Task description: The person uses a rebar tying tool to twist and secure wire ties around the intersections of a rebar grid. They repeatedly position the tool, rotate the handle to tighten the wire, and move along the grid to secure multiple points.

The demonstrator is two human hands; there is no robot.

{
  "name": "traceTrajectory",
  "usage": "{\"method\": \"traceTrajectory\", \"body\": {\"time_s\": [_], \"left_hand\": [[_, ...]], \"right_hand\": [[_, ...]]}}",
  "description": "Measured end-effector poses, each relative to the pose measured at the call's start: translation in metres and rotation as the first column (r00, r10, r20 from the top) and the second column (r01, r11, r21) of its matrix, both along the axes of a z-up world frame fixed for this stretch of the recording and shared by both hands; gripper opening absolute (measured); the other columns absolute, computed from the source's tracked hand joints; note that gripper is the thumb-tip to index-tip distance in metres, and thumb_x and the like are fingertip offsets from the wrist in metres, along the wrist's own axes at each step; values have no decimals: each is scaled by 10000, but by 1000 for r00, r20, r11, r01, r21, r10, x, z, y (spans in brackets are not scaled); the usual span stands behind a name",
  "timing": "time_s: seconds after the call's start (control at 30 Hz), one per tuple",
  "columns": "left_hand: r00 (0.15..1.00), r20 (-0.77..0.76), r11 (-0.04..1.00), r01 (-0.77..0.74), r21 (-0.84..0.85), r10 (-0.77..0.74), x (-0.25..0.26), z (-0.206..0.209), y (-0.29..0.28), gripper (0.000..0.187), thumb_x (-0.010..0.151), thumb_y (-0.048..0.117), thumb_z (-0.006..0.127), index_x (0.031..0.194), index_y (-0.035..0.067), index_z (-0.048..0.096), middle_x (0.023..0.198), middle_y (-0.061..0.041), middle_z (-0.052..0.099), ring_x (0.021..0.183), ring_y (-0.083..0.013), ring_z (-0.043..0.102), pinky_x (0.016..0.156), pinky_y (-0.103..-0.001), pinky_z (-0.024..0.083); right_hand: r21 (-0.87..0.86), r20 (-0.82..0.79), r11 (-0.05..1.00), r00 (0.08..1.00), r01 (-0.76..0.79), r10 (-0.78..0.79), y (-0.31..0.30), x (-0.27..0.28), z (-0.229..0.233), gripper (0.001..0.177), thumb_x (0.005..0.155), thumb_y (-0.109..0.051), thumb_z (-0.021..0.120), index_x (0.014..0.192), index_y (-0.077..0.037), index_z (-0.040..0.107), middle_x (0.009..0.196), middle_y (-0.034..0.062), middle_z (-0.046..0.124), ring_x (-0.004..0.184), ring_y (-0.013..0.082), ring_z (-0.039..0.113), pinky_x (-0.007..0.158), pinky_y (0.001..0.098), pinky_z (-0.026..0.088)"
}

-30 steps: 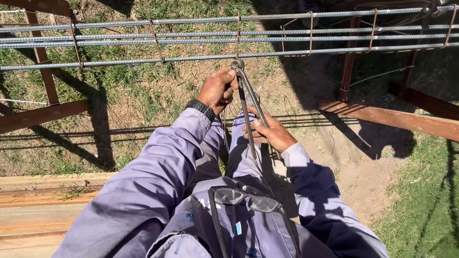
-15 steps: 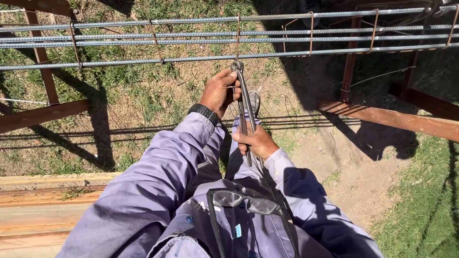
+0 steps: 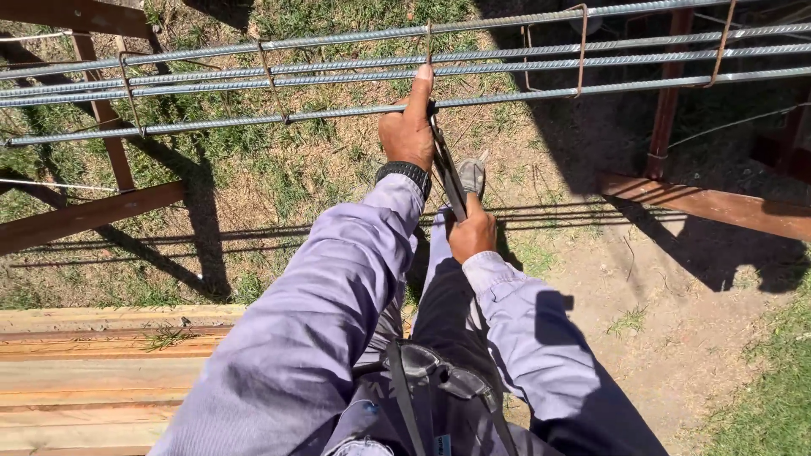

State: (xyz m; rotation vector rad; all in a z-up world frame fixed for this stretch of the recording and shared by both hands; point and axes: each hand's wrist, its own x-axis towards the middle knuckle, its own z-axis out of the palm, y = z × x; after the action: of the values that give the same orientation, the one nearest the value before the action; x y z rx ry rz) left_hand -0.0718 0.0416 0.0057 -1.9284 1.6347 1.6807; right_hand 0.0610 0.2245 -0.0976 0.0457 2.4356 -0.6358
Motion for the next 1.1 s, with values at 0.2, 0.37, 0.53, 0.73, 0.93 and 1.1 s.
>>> {"method": "traceTrajectory", "body": {"time_s": [0.2, 0.37, 0.53, 0.73, 0.93, 1.1], "left_hand": [[964, -239, 990, -95, 106, 118, 3, -1, 7, 501, 696, 661, 621, 591, 184, 511, 541, 18, 491, 517, -149, 488, 540, -308, 430], [943, -333, 970, 63, 233, 19, 66, -24, 66, 838, 755, 559, 796, 1255, -39, 486, 1139, -287, 579, 1087, -388, 596, 940, -552, 516], [996, -87, 981, 6, 193, 11, 72, -40, 80, 554, 892, 382, 776, 1162, -61, 583, 903, -198, 672, 928, -318, 683, 858, -509, 564], [928, -287, 631, 77, 772, 237, 80, 28, 36, 442, 809, 444, 822, 725, 164, 491, 508, 68, 478, 416, -75, 512, 448, -264, 522], [891, -341, 351, 229, 908, 300, 98, -5, 28, 434, 876, 465, 753, 715, 194, 454, 494, 100, 404, 404, -57, 473, 526, -275, 537], [938, -75, 909, 348, 230, -340, 92, 30, 53, 485, 699, 559, 771, 910, 140, 648, 831, -140, 679, 849, -296, 712, 809, -450, 583]], "right_hand": [[-23, -69, 999, 997, 28, -30, 0, -13, -11, 248, 806, 18, 475, 998, -128, 533, 712, 297, 619, 699, 578, 568, 604, 641, 387], [15, 175, 990, 974, 141, -142, 33, 12, -37, 326, 942, -100, 443, 1260, -136, 507, 1029, 278, 675, 1012, 502, 647, 889, 623, 504], [-57, 33, 998, 999, 40, -38, 19, 6, 38, 199, 897, -113, 538, 967, 71, 568, 894, 335, 666, 909, 534, 653, 777, 641, 502], [-472, 510, 811, 857, 346, -68, 20, 15, 93, 424, 635, -284, 932, 882, -102, 638, 725, 20, 540, 741, 248, 605, 739, 382, 520], [-319, 868, 469, 453, 823, -203, -18, 40, 105, 319, 788, -40, 829, 695, -54, 524, 441, 15, 406, 335, 91, 445, 300, 287, 444], [-306, 574, 767, 752, 564, -324, -10, 46, 66, 135, 773, 1, 709, 756, 7, 576, 530, 140, 476, 441, 244, 481, 406, 381, 419]]}}
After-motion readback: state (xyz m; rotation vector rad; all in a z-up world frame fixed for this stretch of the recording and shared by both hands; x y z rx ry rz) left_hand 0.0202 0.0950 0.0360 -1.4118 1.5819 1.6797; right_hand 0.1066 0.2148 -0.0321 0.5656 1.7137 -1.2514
